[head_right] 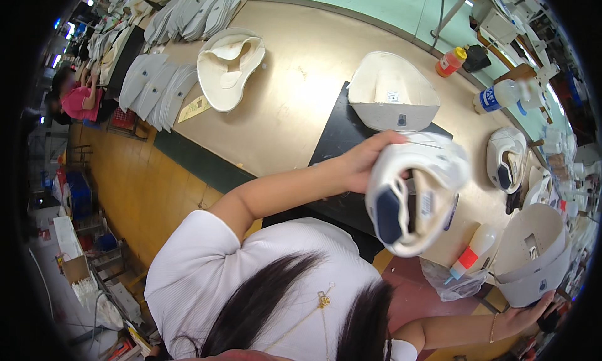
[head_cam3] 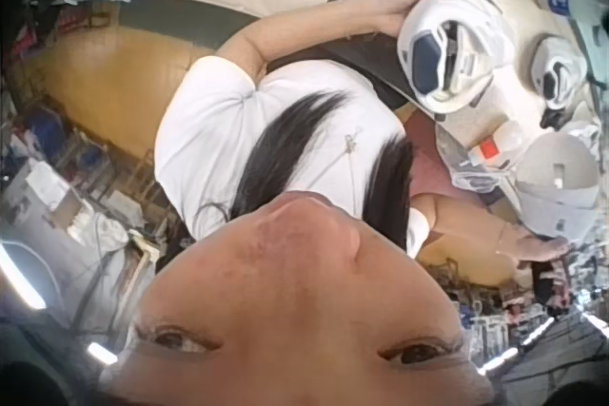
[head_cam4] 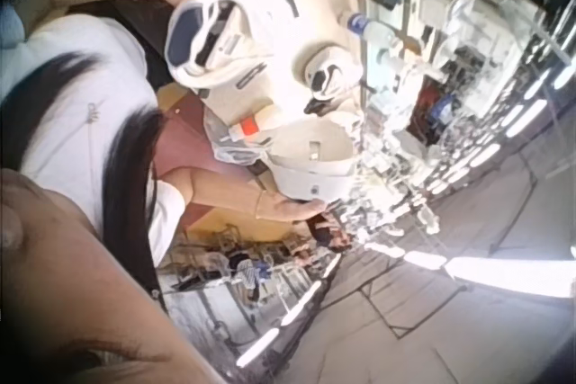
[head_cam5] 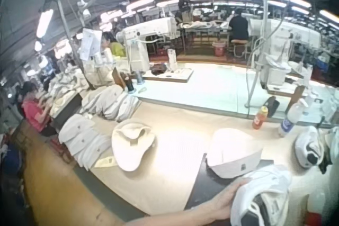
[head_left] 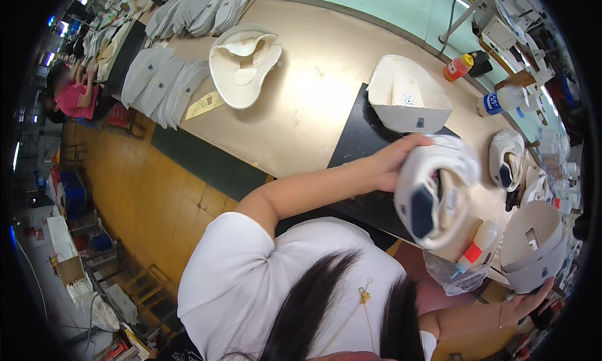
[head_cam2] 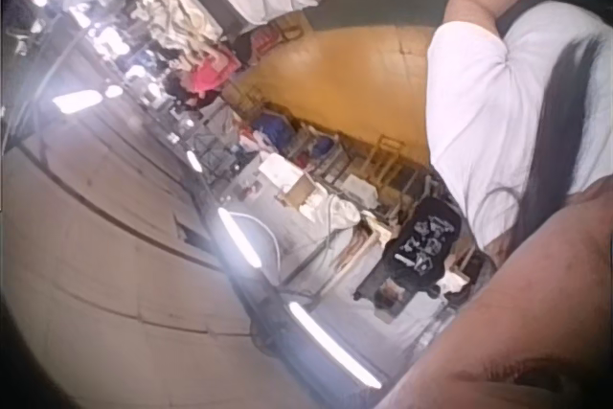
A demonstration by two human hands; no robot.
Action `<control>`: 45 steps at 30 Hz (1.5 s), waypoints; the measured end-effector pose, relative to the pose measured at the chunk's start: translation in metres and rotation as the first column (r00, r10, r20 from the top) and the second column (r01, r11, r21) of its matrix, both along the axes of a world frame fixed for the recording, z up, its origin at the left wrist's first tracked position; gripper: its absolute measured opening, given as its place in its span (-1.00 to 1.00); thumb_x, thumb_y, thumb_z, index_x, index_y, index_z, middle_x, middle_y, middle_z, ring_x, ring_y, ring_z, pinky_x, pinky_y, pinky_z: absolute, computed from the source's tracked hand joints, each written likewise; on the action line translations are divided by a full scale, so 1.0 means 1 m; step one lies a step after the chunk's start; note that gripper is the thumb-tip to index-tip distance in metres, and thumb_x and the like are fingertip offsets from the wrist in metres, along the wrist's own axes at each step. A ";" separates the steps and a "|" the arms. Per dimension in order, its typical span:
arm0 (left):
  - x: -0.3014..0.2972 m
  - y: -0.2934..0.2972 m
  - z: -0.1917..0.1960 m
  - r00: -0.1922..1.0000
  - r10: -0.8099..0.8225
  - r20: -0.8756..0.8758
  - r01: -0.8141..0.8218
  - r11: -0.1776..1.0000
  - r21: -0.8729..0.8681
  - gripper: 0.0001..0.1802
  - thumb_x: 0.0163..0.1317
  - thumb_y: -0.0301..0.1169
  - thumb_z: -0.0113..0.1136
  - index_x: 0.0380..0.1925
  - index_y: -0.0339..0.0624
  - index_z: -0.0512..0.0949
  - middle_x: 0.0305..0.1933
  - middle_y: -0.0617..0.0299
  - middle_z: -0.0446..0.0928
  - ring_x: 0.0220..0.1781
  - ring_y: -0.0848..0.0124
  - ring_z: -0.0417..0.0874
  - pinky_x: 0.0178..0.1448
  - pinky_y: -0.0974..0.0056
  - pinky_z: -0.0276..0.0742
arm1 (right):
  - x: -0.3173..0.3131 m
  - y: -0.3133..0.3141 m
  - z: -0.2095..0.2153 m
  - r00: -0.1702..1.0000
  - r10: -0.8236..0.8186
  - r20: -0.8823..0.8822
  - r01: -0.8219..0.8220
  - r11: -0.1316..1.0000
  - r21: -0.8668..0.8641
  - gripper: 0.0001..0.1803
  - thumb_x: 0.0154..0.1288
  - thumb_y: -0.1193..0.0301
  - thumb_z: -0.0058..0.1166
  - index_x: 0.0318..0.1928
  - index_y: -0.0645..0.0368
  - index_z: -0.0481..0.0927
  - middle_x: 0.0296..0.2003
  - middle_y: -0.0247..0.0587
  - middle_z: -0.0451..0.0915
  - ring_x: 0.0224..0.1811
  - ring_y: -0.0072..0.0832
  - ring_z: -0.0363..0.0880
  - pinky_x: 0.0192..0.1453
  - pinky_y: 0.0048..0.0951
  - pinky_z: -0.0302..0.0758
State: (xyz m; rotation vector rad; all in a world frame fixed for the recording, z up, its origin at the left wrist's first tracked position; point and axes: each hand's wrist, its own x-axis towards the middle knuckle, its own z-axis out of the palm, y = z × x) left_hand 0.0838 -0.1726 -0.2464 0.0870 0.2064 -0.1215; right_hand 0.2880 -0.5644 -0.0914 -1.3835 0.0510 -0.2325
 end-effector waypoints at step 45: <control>-0.220 0.345 -0.051 0.416 0.836 -0.358 -0.697 0.547 0.464 -0.23 0.32 -0.24 -0.04 0.36 -0.42 -0.13 0.47 -0.06 -0.13 0.48 0.03 -0.06 0.52 0.02 -0.09 | 0.078 -0.004 -0.183 0.998 -0.002 0.059 0.057 0.311 -0.949 -0.56 0.07 0.21 0.26 -0.14 0.24 0.50 -0.18 0.05 0.58 -0.09 -0.09 0.55 0.01 -0.24 0.45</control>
